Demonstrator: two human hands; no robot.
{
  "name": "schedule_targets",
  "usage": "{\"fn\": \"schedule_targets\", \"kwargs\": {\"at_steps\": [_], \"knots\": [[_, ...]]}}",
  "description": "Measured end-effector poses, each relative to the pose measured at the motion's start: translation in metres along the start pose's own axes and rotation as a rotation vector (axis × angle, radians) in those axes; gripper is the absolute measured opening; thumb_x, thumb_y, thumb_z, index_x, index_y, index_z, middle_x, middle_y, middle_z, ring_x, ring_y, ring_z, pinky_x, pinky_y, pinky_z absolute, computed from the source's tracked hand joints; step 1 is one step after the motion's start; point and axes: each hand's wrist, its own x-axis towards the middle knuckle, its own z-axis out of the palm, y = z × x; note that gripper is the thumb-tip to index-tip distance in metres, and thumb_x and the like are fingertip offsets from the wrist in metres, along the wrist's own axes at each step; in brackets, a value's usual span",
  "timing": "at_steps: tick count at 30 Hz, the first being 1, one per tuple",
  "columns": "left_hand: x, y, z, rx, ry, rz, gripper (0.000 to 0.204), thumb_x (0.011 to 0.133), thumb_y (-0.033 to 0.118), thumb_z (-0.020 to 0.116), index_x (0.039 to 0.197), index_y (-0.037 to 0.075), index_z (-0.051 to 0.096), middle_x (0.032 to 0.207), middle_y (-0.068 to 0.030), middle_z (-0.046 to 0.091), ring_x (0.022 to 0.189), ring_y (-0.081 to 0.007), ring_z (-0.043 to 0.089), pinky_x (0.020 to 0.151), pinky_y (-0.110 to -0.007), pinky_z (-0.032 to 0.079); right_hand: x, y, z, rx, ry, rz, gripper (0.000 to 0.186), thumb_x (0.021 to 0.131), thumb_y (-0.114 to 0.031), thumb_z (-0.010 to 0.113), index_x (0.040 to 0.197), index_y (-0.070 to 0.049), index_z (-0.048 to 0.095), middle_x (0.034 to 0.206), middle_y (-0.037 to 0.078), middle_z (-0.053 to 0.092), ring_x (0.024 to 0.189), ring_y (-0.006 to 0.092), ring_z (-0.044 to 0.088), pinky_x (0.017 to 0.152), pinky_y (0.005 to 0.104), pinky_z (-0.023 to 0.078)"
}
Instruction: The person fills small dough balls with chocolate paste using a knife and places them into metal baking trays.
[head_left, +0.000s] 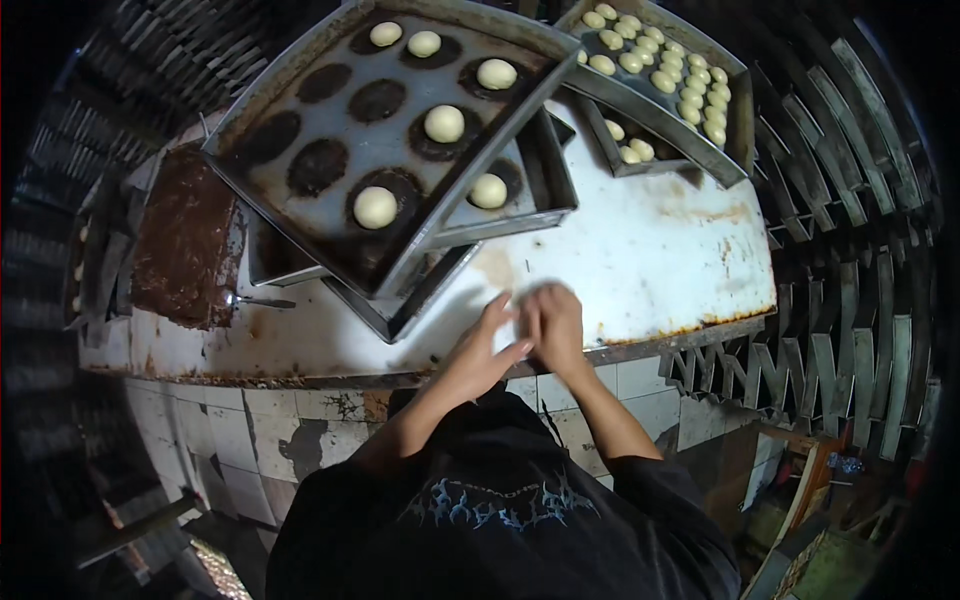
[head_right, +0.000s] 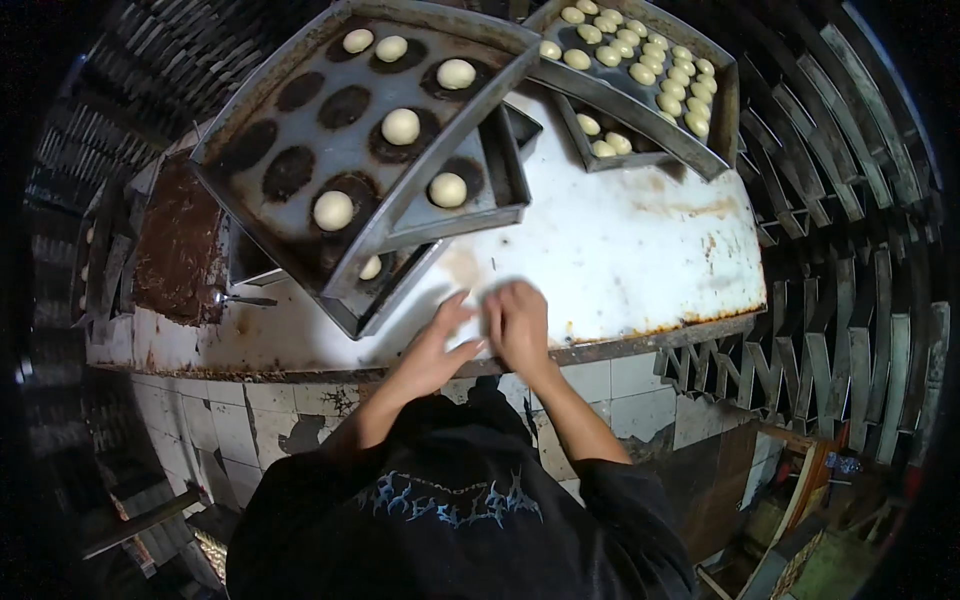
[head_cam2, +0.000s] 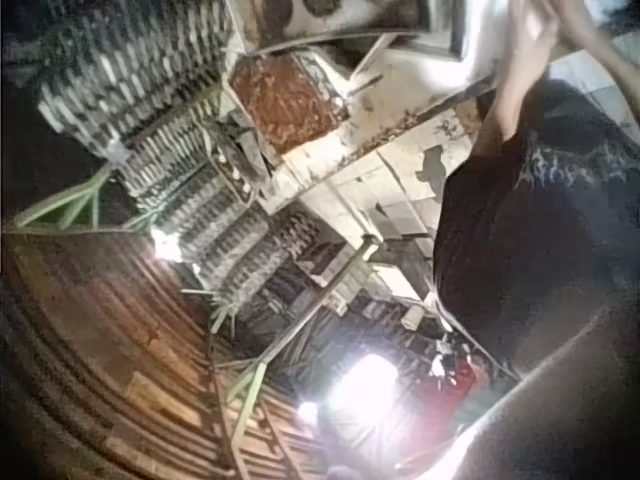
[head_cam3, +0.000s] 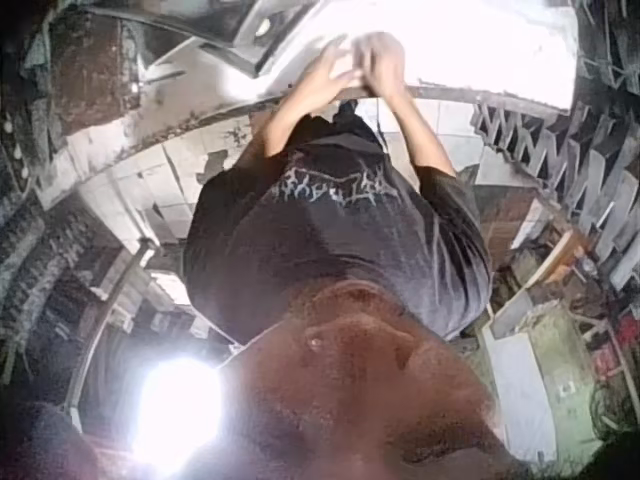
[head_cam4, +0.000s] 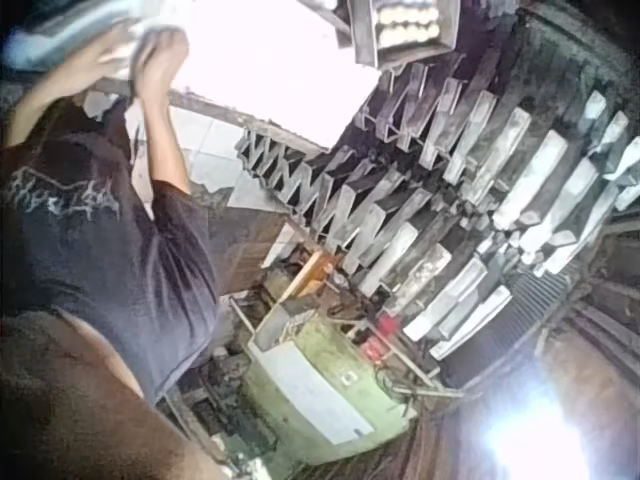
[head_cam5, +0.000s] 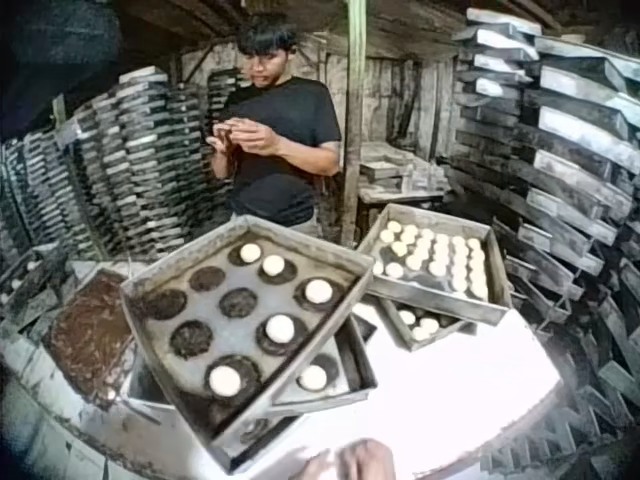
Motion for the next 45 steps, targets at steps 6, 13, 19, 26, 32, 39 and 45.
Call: {"fn": "schedule_targets", "kwargs": {"at_steps": [6,13,19,26,32,39,45], "knots": [[-0.089,-0.021,-0.097,0.048,-0.113,-0.217,0.055,0.087,0.019,0.063,0.132,0.001,0.036,0.122,-0.0194,0.054,0.117,-0.0262,0.052,0.095,-0.034,0.042,-0.003,0.069,-0.026,-0.370,0.452,0.108,0.013,0.079,-0.011,0.060,0.072,-0.001,0.055,0.069,0.016,0.051,0.068,0.0343,0.046,0.060,0.0461,0.035],[-0.092,-0.029,-0.154,-0.035,-0.437,0.237,0.052,0.088,0.024,0.062,0.129,-0.001,0.041,0.125,-0.0149,0.054,0.118,-0.0240,0.051,0.099,-0.033,0.039,0.010,0.032,0.054,0.332,0.339,0.571,0.025,0.086,-0.018,0.055,0.076,0.004,0.061,0.078,0.018,0.060,0.079,0.0305,0.058,0.079,0.0386,0.044],[-0.123,-0.063,-0.235,0.086,-0.550,0.115,0.057,0.089,0.034,0.058,0.132,0.001,0.039,0.131,-0.0172,0.048,0.122,-0.0281,0.046,0.100,-0.036,0.037,-0.035,-0.041,-0.004,-0.238,-0.283,0.841,0.026,0.078,-0.009,0.061,0.103,-0.002,0.056,0.096,0.015,0.058,0.090,0.0305,0.056,0.078,0.0416,0.047],[-0.135,-0.073,-0.235,-0.034,-0.483,0.127,0.055,0.090,0.028,0.058,0.133,0.000,0.037,0.129,-0.0165,0.049,0.120,-0.0252,0.048,0.099,-0.035,0.039,0.160,-0.238,-0.080,0.107,-0.087,-0.177,0.034,0.077,-0.005,0.057,0.111,0.002,0.056,0.103,0.013,0.059,0.097,0.0237,0.059,0.084,0.0328,0.046],[-0.130,-0.042,-0.210,0.008,-0.343,0.112,0.055,0.089,0.025,0.061,0.132,0.001,0.038,0.131,-0.0185,0.047,0.120,-0.0266,0.047,0.099,-0.036,0.038,0.253,-0.262,0.031,-0.622,-0.360,-0.421,0.047,0.088,-0.048,0.051,0.104,-0.004,0.062,0.105,0.021,0.060,0.103,0.0373,0.054,0.089,0.0431,0.044],[-0.130,-0.056,-0.135,-0.485,-0.069,-0.002,0.064,0.089,0.010,0.059,0.141,0.005,0.022,0.131,-0.0193,0.045,0.119,-0.0270,0.049,0.099,-0.037,0.038,0.261,-0.056,-0.105,-0.185,0.580,-0.430,0.027,0.086,-0.027,0.061,0.086,0.000,0.065,0.087,0.017,0.063,0.084,0.0348,0.058,0.076,0.0414,0.046],[-0.156,-0.045,-0.078,-0.332,0.056,-0.265,0.053,0.092,0.007,0.049,0.138,0.000,0.024,0.127,-0.0202,0.050,0.117,-0.0266,0.050,0.100,-0.036,0.038,0.285,0.220,-0.186,-0.544,0.254,0.551,0.037,0.085,-0.033,0.056,0.090,0.004,0.061,0.094,0.030,0.061,0.090,0.0418,0.061,0.077,0.0473,0.047]]}}
